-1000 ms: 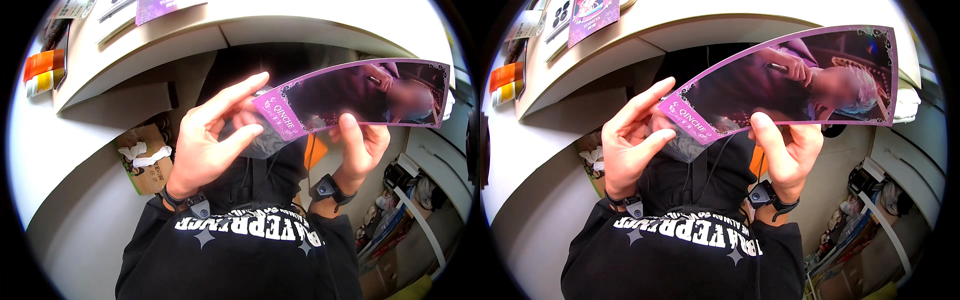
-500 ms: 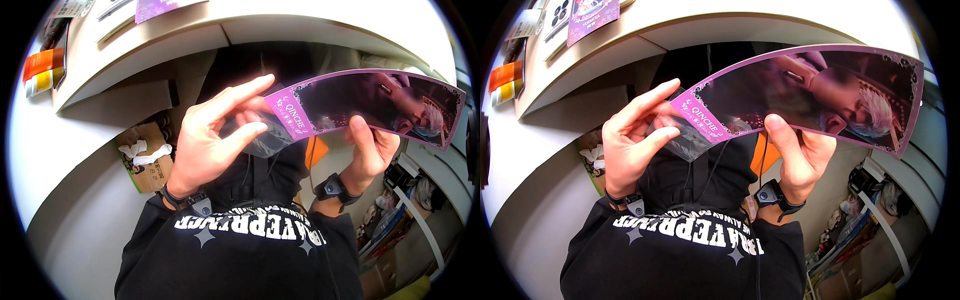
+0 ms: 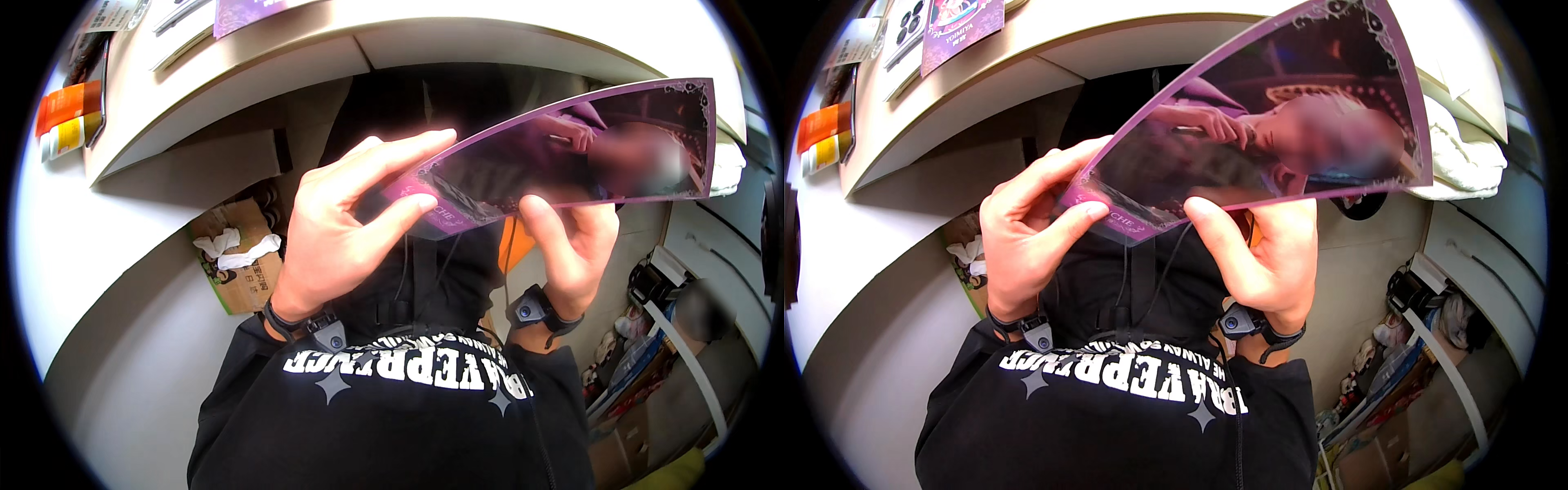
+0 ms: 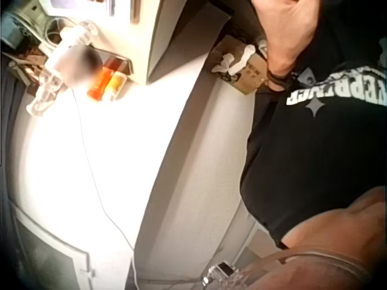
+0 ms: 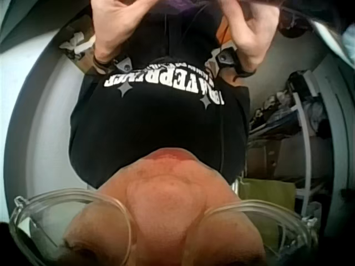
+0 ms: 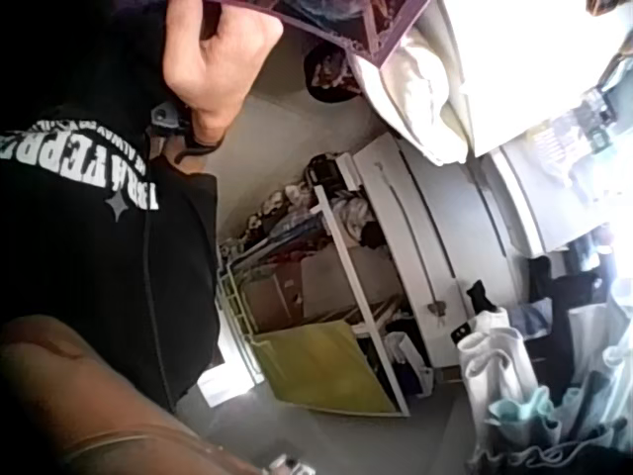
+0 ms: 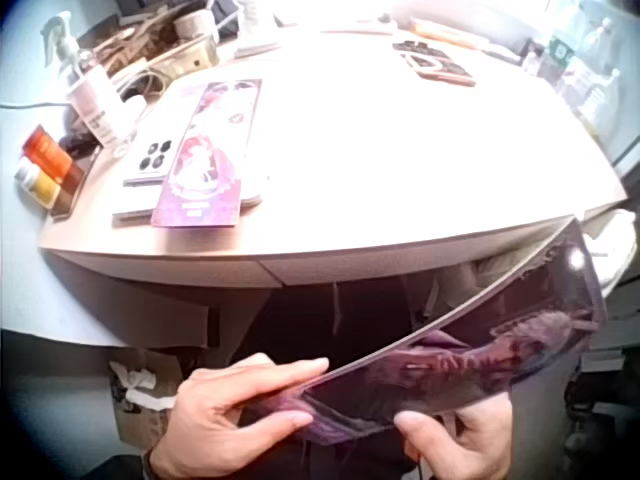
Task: The person places several illustrated cards into clear plastic protective sleeves. They handle the cards and sleeves by hand, carefully inserting each card and smoothing the plastic to remove air bubbles.
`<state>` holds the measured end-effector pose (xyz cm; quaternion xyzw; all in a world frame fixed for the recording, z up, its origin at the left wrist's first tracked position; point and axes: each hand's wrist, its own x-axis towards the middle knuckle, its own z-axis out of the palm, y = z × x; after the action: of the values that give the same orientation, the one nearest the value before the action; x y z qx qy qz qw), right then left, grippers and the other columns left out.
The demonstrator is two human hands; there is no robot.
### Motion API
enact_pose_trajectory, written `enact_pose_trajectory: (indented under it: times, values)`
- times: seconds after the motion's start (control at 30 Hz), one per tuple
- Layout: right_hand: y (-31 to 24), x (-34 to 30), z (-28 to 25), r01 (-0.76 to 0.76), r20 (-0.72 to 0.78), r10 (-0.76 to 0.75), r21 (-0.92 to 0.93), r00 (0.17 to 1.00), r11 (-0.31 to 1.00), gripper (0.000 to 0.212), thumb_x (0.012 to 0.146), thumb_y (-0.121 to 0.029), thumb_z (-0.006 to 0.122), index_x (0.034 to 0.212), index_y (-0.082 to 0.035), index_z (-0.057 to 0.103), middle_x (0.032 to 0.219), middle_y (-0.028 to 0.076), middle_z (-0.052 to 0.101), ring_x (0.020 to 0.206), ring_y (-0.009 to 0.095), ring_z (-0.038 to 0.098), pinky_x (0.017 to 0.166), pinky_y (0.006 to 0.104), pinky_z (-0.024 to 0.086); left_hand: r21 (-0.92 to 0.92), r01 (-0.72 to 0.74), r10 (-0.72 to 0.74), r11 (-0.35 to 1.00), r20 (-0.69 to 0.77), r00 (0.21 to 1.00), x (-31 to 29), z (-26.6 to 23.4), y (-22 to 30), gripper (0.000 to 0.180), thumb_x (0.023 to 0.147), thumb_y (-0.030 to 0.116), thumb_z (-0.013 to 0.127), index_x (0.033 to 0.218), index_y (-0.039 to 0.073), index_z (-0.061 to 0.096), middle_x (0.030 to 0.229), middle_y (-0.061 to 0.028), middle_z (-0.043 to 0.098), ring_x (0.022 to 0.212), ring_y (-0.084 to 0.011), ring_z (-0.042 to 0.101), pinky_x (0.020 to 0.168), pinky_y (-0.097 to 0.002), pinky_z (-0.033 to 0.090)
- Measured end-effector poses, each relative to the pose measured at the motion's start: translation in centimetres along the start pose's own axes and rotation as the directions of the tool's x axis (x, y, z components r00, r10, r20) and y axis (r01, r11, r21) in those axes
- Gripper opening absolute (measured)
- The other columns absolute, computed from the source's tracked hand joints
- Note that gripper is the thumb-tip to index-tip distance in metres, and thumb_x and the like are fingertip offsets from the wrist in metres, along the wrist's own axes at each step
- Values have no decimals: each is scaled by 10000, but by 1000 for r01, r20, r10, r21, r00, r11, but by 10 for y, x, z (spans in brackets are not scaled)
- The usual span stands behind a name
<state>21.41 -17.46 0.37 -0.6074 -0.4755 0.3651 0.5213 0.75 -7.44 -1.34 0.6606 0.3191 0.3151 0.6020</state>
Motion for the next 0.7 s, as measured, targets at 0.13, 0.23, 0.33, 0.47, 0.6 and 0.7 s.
enact_pose_trajectory:
  times: [0.13, 0.23, 0.33, 0.47, 0.6, 0.7]
  values:
    - [5, 0, 0, 15, -160, 2, 105, 987, 994, 560, 763, -26, 775, 1240, 52, 492, 1032, 121, 639, 756, 133, 592, 603, 228, 443, -33, 50, -49, 998, 28, 998, -2, -1, 2, 476, 795, -54, 706, 1262, 31, 660, 1002, -102, 716, 841, -145, 668, 788, -258, 522]
    - [12, 6, -7, 240, -325, -172, 182, 930, 954, 899, 757, -91, 806, 1467, 49, 273, 1227, 181, 573, 863, 181, 604, 637, 245, 479, -50, 74, -71, 996, 56, 996, -3, -1, 3, 489, 800, -61, 699, 1278, 31, 648, 1039, -107, 713, 852, -145, 671, 795, -263, 526]
    - [-1, 16, -13, 368, -398, -280, 163, 873, 915, 955, 798, -91, 763, 1531, 49, 166, 1291, 216, 537, 956, 225, 611, 716, 283, 520, -75, 150, -139, 986, 138, 981, -2, -3, 14, 536, 782, -109, 706, 1303, -32, 603, 1161, -155, 683, 991, -177, 668, 890, -291, 513]
    - [0, 14, -16, 341, -426, -315, -17, 848, 940, 745, 841, -9, 625, 1495, 83, 279, 1395, 244, 484, 1159, 274, 567, 977, 358, 456, -33, 0, 7, 999, 210, 978, -1, -4, 8, 581, 763, -131, 714, 1323, -57, 579, 1222, -178, 672, 1033, -191, 672, 913, -299, 505]
    - [5, 8, -11, 315, -397, -294, -12, 869, 949, 647, 838, 19, 579, 1447, 99, 377, 1416, 245, 477, 1230, 281, 544, 1067, 377, 415, 17, -23, 19, 1000, 222, 975, -1, -5, 8, 609, 749, -138, 713, 1335, -56, 572, 1169, -162, 686, 976, -170, 665, 878, -288, 503]
    - [4, 4, -8, 286, -354, -253, 42, 901, 957, 624, 836, 12, 592, 1425, 102, 407, 1398, 239, 497, 1224, 268, 548, 1060, 366, 421, -18, 51, -49, 999, 125, 991, -6, -1, 4, 557, 798, -88, 681, 1333, 50, 613, 1092, -101, 706, 816, -138, 632, 740, -258, 507]
